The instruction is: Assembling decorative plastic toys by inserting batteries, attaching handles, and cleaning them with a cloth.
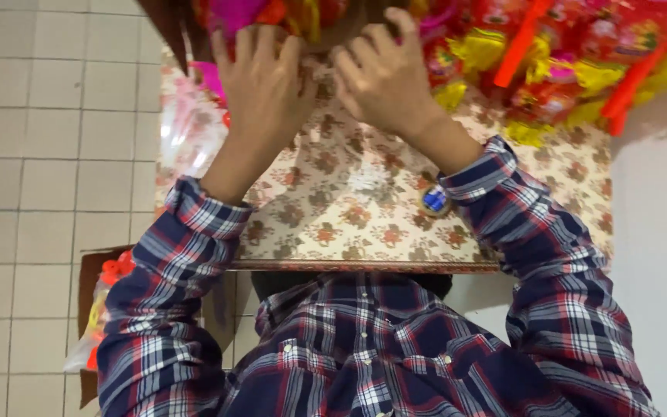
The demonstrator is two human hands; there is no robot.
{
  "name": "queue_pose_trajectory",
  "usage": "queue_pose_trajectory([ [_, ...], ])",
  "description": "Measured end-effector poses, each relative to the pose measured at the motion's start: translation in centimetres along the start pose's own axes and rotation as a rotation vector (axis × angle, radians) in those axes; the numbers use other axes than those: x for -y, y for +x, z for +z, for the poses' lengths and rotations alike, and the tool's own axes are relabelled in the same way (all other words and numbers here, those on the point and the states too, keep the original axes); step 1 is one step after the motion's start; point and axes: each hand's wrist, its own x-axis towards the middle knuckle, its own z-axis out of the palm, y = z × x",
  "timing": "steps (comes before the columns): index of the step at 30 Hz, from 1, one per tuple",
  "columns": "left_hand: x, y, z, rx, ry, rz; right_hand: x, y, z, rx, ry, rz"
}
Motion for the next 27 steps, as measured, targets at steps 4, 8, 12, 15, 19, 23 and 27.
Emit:
queue_pose_trajectory([
  [4, 3.2, -1.7, -2.1, 0.043, 0.044, -0.086, 3.1, 3.6, 1.8, 0.15, 0.116, -0.033],
  [8, 4.7, -2.4, -3.1, 0.36, -0.005, -0.262, 5.3, 5.5, 3.9, 0.419, 0.386, 0.026],
  [12, 5.8, -3.1, -2.4, 0.522, 0.023, -0.32, 6.6, 5.9, 6.0, 0.461, 0.367, 0.035],
  [15, 6.1, -2.9, -2.8, 0.539, -0.095, -0.37, 6.7, 6.1, 6.5, 0.443, 0.45, 0.047],
  [19, 6.0, -2.5, -4.6, 0.429, -0.27, -0.371, 6.3, 6.5, 5.0, 0.371, 0.464, 0.03],
  [23, 6.0, -1.6, -7.7, 0.14, -0.583, -0.305, 4.6, 6.8, 1.9, 0.412, 0.56, 0.067],
  [27, 7.4, -1.9, -8.1, 0.033, -1.019, -0.335, 2.2, 6.9, -1.6, 0.29, 0.66, 0.046],
])
